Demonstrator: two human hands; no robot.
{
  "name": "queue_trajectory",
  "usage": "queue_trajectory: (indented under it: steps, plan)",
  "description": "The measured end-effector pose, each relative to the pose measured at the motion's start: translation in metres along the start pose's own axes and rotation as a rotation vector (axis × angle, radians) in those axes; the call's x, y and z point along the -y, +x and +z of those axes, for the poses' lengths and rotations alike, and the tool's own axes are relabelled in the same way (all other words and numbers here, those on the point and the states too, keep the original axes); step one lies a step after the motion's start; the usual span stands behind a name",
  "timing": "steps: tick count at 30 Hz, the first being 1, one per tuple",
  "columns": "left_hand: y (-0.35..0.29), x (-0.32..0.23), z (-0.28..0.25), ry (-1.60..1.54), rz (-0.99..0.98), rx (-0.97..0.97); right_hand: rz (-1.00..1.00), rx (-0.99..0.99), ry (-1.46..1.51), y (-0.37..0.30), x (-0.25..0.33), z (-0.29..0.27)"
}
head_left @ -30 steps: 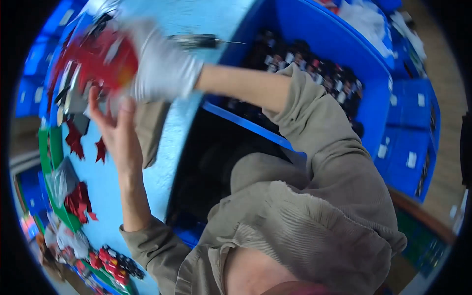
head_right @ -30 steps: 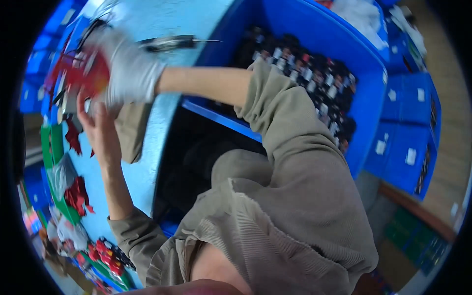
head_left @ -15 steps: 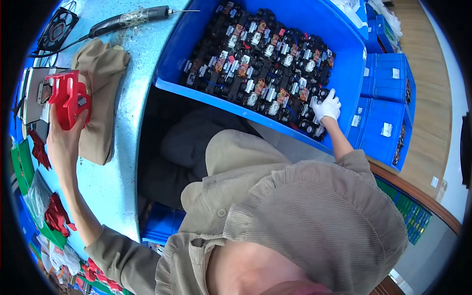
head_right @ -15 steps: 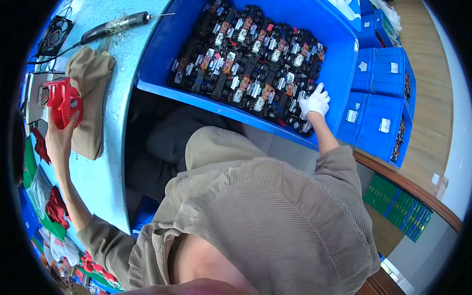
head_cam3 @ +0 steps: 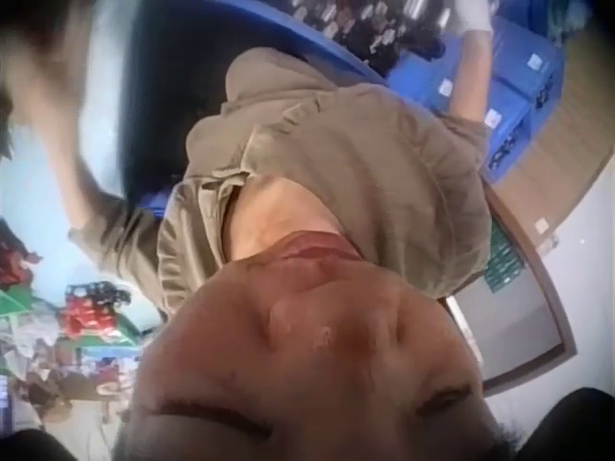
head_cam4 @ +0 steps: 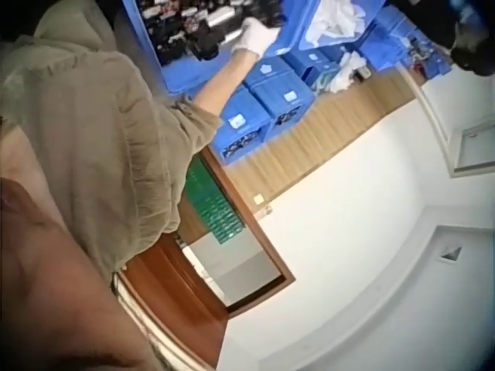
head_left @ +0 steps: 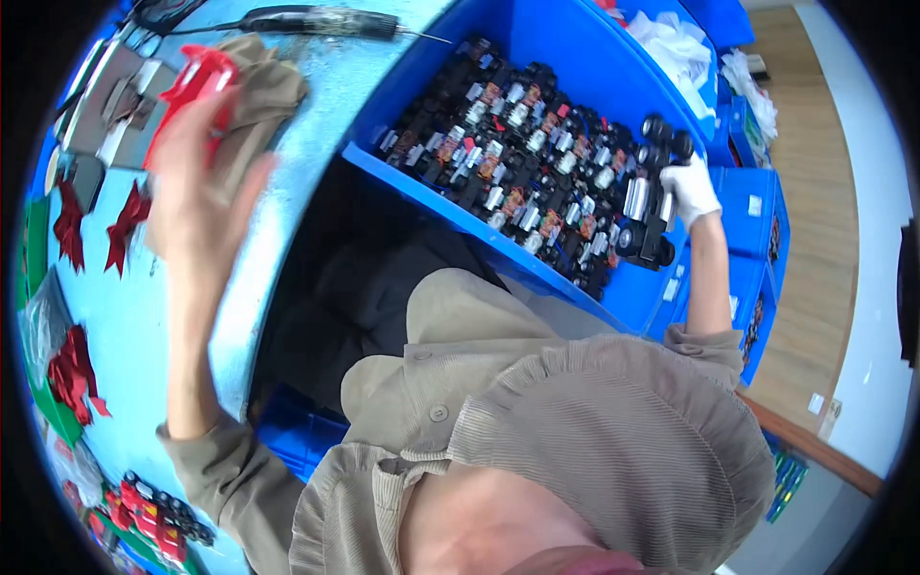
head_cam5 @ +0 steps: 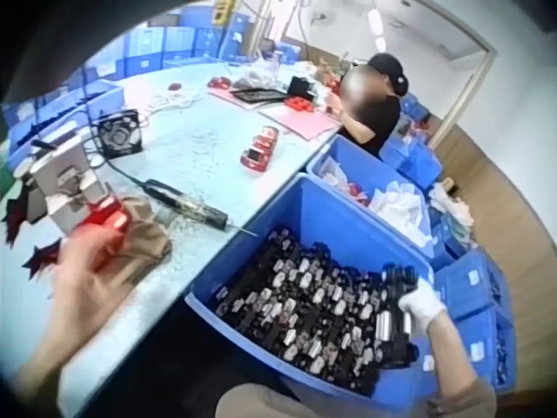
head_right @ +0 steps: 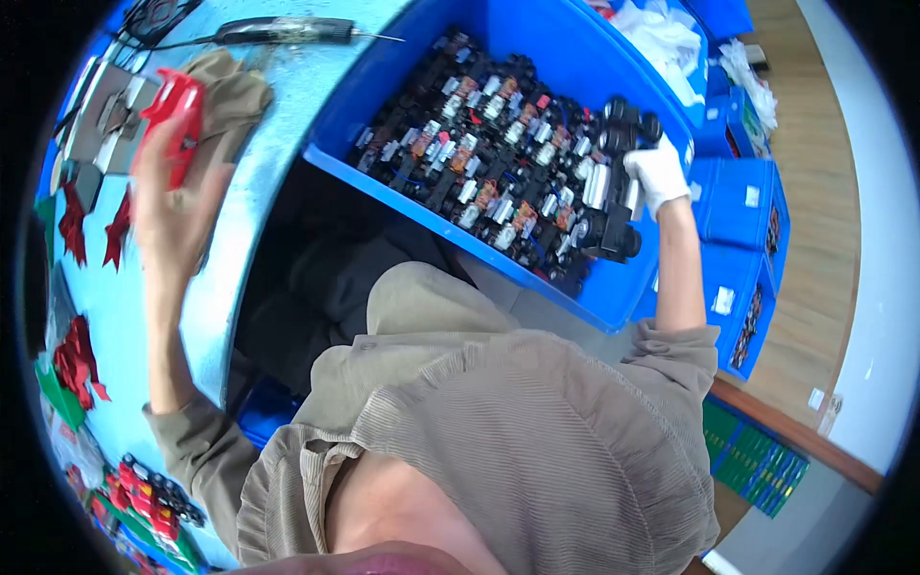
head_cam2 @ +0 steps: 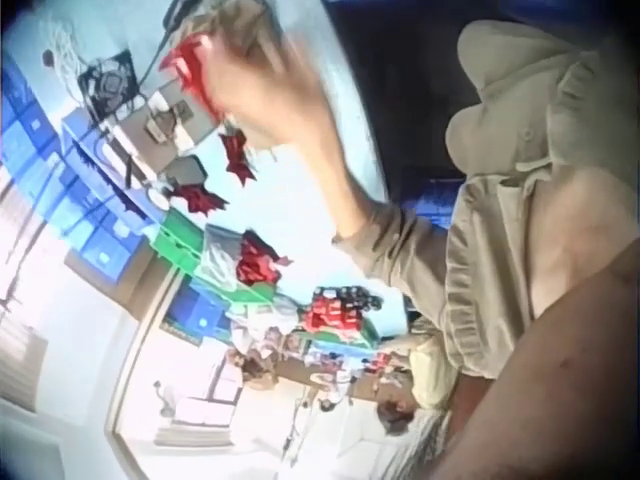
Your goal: Assembling toy trucks by joining red cabs and black chassis using an electric screwdriver.
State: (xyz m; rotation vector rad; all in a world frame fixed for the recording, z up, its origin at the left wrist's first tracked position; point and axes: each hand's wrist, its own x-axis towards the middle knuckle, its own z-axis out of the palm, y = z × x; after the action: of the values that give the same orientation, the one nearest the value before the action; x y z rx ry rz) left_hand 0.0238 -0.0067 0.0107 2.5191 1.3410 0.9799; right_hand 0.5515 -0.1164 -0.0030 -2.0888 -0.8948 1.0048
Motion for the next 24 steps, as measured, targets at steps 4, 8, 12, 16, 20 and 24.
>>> queue_trajectory:
  steps: [4, 8, 12, 16, 20, 24]
  plan:
    - [0.014, -0.059, 0.014, -0.487, 0.178, 0.117, -0.204, 0.698, 0.772, -0.042, 0.139, 0.117]
    - [0.018, -0.061, 0.011, -0.589, 0.124, 0.191, -0.167, 1.085, 1.127, -0.066, 0.186, 0.21]
    - [-0.012, -0.011, -0.034, -0.187, -0.205, 0.161, -0.151, 1.454, 1.272, -0.067, 0.186, 0.269]
    - [-0.022, 0.03, -0.088, 0.031, -0.432, 0.2, -0.043, 1.361, 1.241, -0.051, 0.155, 0.331]
    - [-0.034, 0.058, -0.098, 0.593, -0.281, 0.173, -0.056, 1.292, 0.986, -0.034, 0.149, 0.351]
    - [-0.022, 0.047, -0.109, 0.61, -0.43, 0.247, -0.46, 0.93, 0.253, 0.003, 0.154, 0.319]
